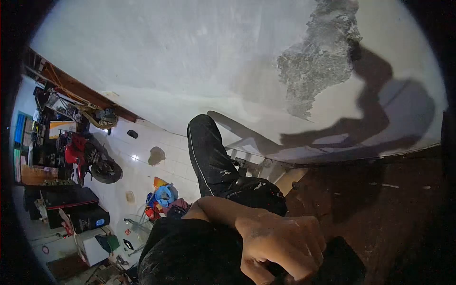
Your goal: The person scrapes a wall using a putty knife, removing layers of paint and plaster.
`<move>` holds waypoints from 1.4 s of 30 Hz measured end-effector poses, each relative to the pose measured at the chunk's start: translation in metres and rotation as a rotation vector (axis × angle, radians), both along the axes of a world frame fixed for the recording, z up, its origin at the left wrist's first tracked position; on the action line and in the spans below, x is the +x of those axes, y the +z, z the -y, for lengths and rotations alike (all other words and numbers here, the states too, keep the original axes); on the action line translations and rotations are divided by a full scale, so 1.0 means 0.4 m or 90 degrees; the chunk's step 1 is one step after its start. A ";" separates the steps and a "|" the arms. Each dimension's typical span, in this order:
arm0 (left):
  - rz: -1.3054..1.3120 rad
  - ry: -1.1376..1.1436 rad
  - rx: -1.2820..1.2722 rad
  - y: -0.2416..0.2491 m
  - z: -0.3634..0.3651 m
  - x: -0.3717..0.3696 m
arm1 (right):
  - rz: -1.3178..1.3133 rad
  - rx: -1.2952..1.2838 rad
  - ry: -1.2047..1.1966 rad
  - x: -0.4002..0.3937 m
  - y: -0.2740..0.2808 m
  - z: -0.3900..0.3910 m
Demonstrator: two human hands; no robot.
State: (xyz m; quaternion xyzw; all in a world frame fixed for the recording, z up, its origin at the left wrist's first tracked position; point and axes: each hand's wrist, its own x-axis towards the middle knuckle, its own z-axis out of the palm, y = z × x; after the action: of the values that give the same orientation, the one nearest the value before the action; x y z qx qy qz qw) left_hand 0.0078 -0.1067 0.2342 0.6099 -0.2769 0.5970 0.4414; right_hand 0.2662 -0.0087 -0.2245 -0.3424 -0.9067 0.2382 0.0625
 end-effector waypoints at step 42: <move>-0.010 -0.061 -0.101 -0.052 -0.008 0.012 | -0.008 -0.003 -0.016 -0.012 -0.017 0.050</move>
State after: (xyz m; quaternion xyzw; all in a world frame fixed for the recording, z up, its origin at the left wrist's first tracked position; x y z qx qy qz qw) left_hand 0.0126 -0.1034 0.2133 0.5638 -0.2539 0.5904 0.5187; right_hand 0.2612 -0.0288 -0.2313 -0.3522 -0.9014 0.2420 0.0702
